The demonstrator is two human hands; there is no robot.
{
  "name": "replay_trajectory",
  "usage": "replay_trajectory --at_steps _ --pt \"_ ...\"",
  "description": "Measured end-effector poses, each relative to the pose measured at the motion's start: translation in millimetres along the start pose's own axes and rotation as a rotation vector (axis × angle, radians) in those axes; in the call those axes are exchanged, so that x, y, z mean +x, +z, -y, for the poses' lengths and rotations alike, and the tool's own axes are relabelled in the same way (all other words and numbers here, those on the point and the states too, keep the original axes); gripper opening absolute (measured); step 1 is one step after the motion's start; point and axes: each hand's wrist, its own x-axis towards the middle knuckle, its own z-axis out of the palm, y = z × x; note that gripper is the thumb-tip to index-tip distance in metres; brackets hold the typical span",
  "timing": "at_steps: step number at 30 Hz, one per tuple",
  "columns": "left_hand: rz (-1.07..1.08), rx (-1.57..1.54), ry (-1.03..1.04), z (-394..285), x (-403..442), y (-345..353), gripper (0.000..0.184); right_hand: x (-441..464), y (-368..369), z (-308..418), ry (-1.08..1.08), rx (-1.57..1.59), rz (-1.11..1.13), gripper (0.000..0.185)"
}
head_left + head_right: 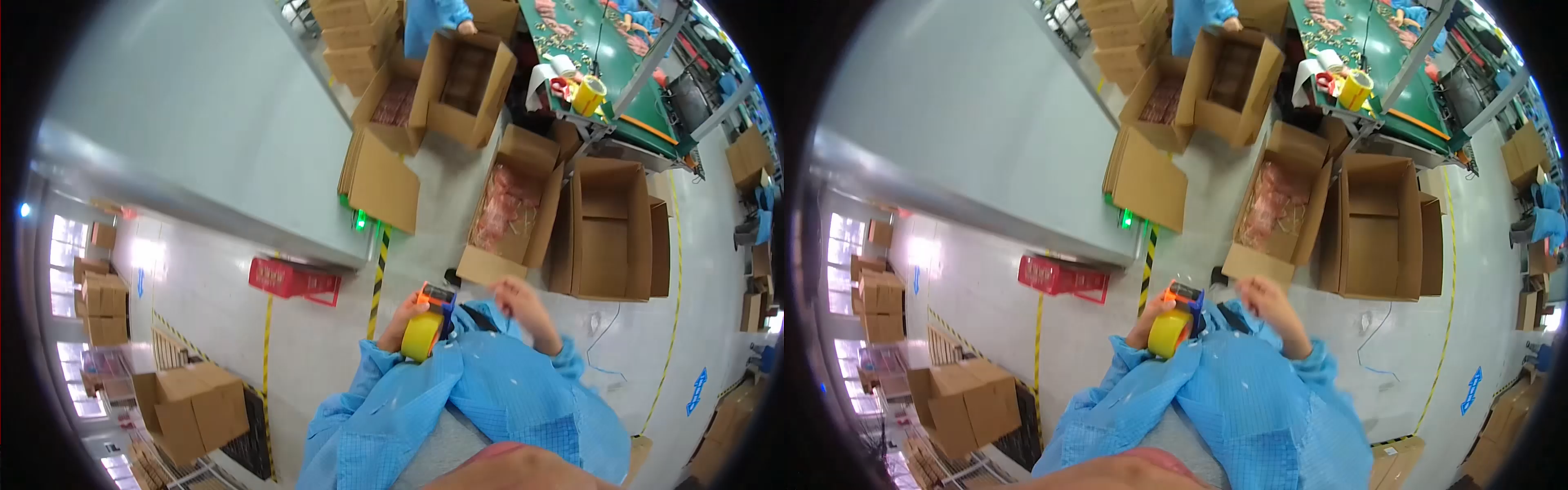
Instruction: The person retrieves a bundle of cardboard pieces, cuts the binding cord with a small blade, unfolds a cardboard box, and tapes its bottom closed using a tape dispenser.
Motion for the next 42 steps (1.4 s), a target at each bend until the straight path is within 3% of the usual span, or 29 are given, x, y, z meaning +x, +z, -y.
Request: replay_trajectory --at_steps 2,3,5,8,10,12,14,16,18,25,27,28,30,42 --pt "-0.177 0.130 0.020 2.2 10.9 -9.3 0.040 -12.5 7.7 -40.8 0.125 0.167 -0.015 0.013" --pt "-0.226 0.144 -0.028 -37.3 25.7 -8.2 0.040 17.1 14.0 -13.1 0.156 0.228 -0.004 0.013" --pt "-0.289 0.180 -0.034 -52.0 57.5 -16.5 0.038 36.2 5.9 9.1 0.106 0.282 0.055 0.016" --pt "-0.224 0.203 -0.042 -116.2 128.3 -26.3 0.039 125.2 -7.3 102.3 -0.241 0.073 0.040 0.011" --pt "-0.232 0.192 -0.084 -132.5 141.7 -33.4 0.041 160.1 0.6 152.5 -0.634 -0.199 0.037 0.009" --pt "-0.180 0.148 -0.125 -153.6 162.9 -50.0 0.040 163.0 14.1 238.0 -0.667 -0.164 0.231 0.011" --pt "-0.146 0.135 -0.131 -178.7 193.9 -61.0 0.036 181.8 25.8 299.1 -1.071 -0.286 0.306 0.011" --pt "-0.162 0.157 -0.103 -208.4 226.5 -68.5 0.033 196.1 35.3 358.0 -1.260 -0.423 0.478 0.012" --pt "-0.182 0.185 -0.063 -240.8 258.8 -77.0 0.030 219.2 51.6 406.8 -1.522 -0.358 0.543 0.010" --pt "-0.229 0.265 0.101 -369.1 349.8 -111.1 0.020 316.0 80.0 515.6 -1.708 -0.237 0.659 0.008" --pt "-0.182 0.329 0.140 -392.0 373.6 -159.7 0.029 344.3 74.4 544.2 -1.744 -0.239 0.663 0.011" --pt "-0.159 0.360 0.160 -407.6 385.9 -174.1 0.035 359.6 62.8 560.7 -1.860 -0.333 0.623 0.007" --pt "-0.157 0.339 0.144 -430.6 410.4 -182.4 0.035 387.1 47.1 582.9 -1.963 -0.442 0.568 0.008" --pt "-0.283 0.217 0.055 -552.8 575.7 -175.9 0.035 558.8 -17.1 664.1 -1.936 -0.233 0.349 0.008"
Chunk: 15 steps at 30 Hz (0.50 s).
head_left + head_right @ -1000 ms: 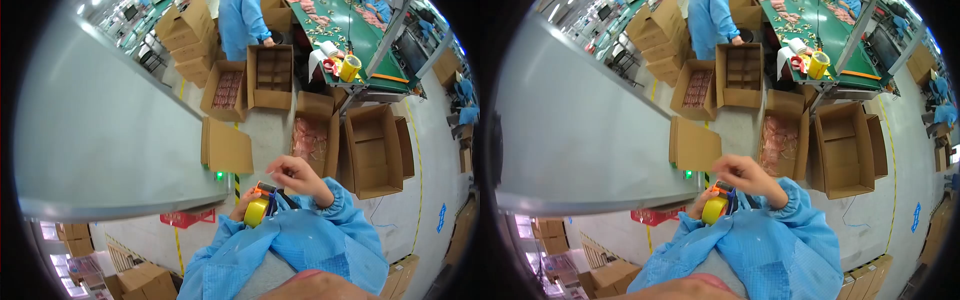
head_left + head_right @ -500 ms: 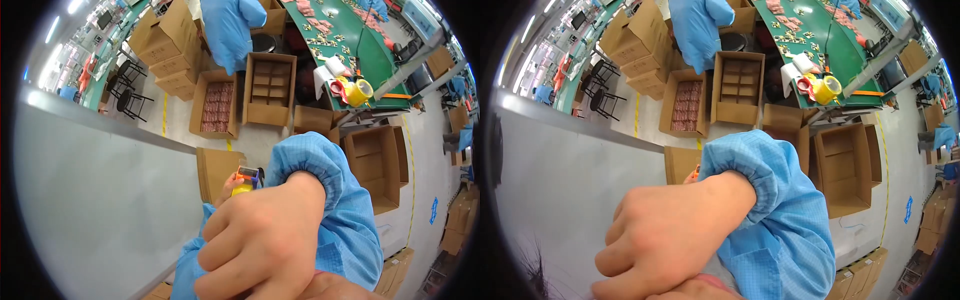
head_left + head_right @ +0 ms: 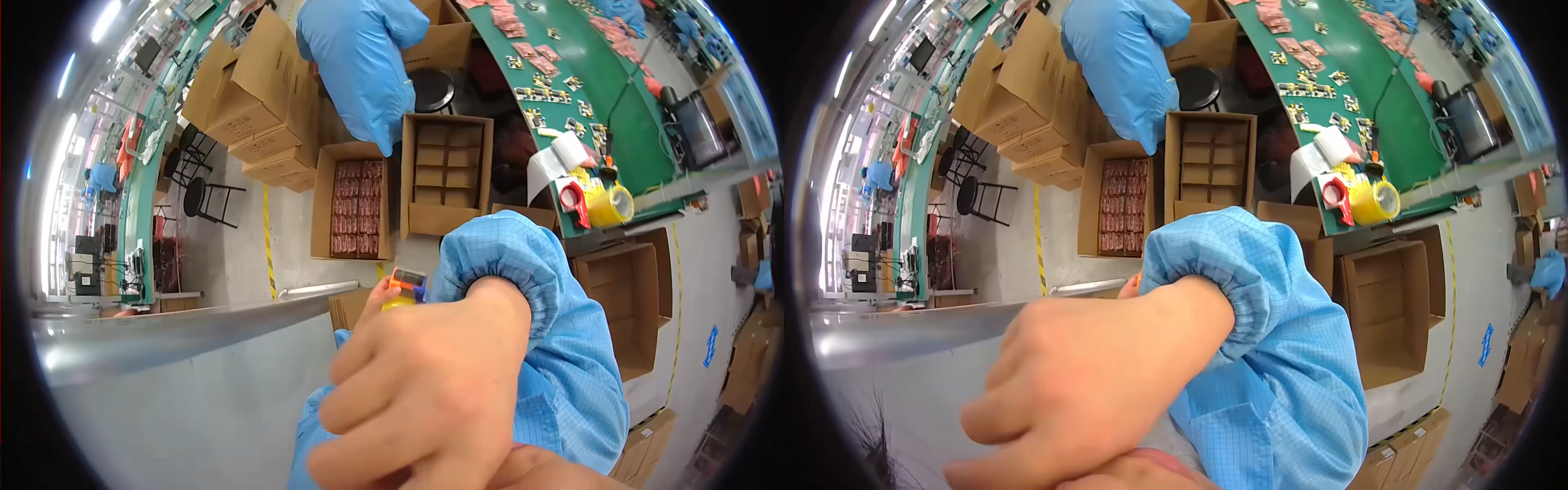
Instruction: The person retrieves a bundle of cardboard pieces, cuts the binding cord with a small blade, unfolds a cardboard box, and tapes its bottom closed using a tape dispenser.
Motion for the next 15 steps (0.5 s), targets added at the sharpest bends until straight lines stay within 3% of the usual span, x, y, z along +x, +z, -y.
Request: replay_trajectory --at_steps 5,9,11,13,15 --pt "-0.141 -0.052 -0.006 -41.8 60.2 14.6 0.035 -0.3 -98.0 -91.5 -0.100 0.146 0.030 0.015" --pt "-0.237 -0.068 -0.031 -71.9 108.5 27.6 0.035 -28.5 -169.8 -162.3 -0.052 0.217 -0.039 0.010" --pt "-0.286 -0.085 -0.047 -81.3 125.0 32.6 0.035 -40.0 -191.9 -189.3 0.057 0.448 -0.228 0.005" --pt "-0.324 -0.098 -0.062 -88.6 143.3 36.1 0.035 -47.9 -217.7 -212.1 0.129 0.501 -0.279 0.005" --pt "-0.354 -0.103 -0.080 -96.2 158.6 38.9 0.035 -57.0 -242.5 -229.4 0.159 0.738 -0.367 0.021"
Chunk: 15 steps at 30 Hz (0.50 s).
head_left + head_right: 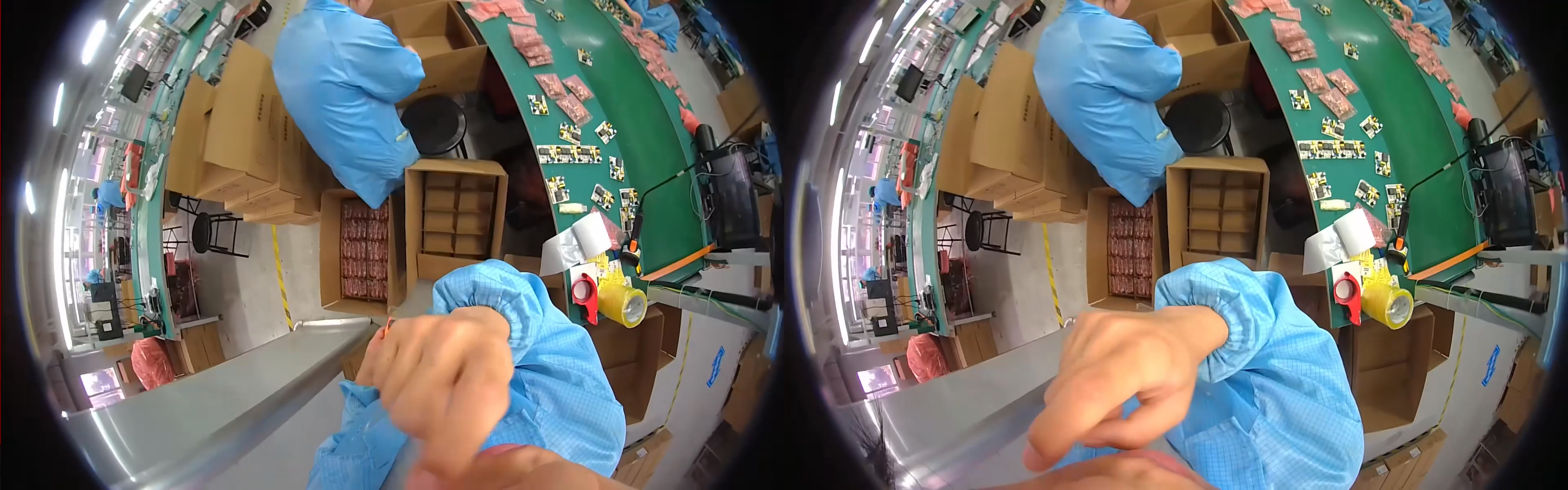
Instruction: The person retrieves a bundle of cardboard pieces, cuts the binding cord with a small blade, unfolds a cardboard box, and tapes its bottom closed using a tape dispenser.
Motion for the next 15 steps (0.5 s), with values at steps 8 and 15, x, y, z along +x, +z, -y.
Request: replay_trajectory --at_steps 8,15 --pt "-0.095 -0.017 -0.053 -8.6 21.5 13.7 0.035 -2.8 -75.2 -8.4 0.169 0.359 0.068 0.028" --pt "-0.129 -0.014 -0.067 -15.0 19.2 13.5 0.035 -4.4 -86.7 -25.6 0.067 0.266 0.034 0.031"
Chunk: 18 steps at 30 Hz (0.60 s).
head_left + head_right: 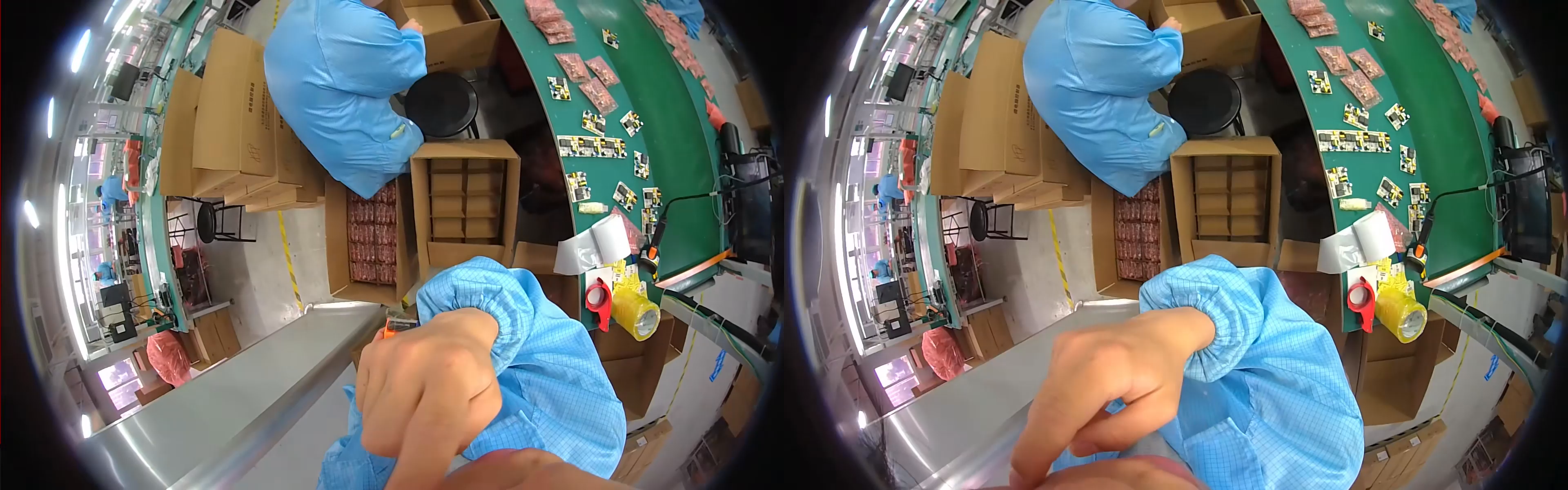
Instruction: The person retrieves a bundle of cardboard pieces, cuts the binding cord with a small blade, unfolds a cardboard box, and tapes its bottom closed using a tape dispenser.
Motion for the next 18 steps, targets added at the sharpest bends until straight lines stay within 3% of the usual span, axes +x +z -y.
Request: replay_trajectory --at_steps 5,8,14,18 --pt "-0.008 0.023 -0.017 0.0 -3.7 -4.3 0.035 -3.8 5.2 0.1 0.059 -0.059 0.033 0.035" --pt "-0.009 0.040 -0.025 -2.1 -5.8 -6.1 0.035 -1.0 12.6 0.5 -0.018 -0.034 -0.063 0.035" --pt "-0.017 0.053 -0.040 -0.3 -8.8 -8.4 0.036 -4.4 8.7 -0.3 -0.062 -0.084 0.042 0.033" --pt "-0.019 0.059 -0.049 -0.1 -11.1 -6.8 0.036 -1.8 16.1 4.6 -0.072 -0.072 -0.052 0.026"
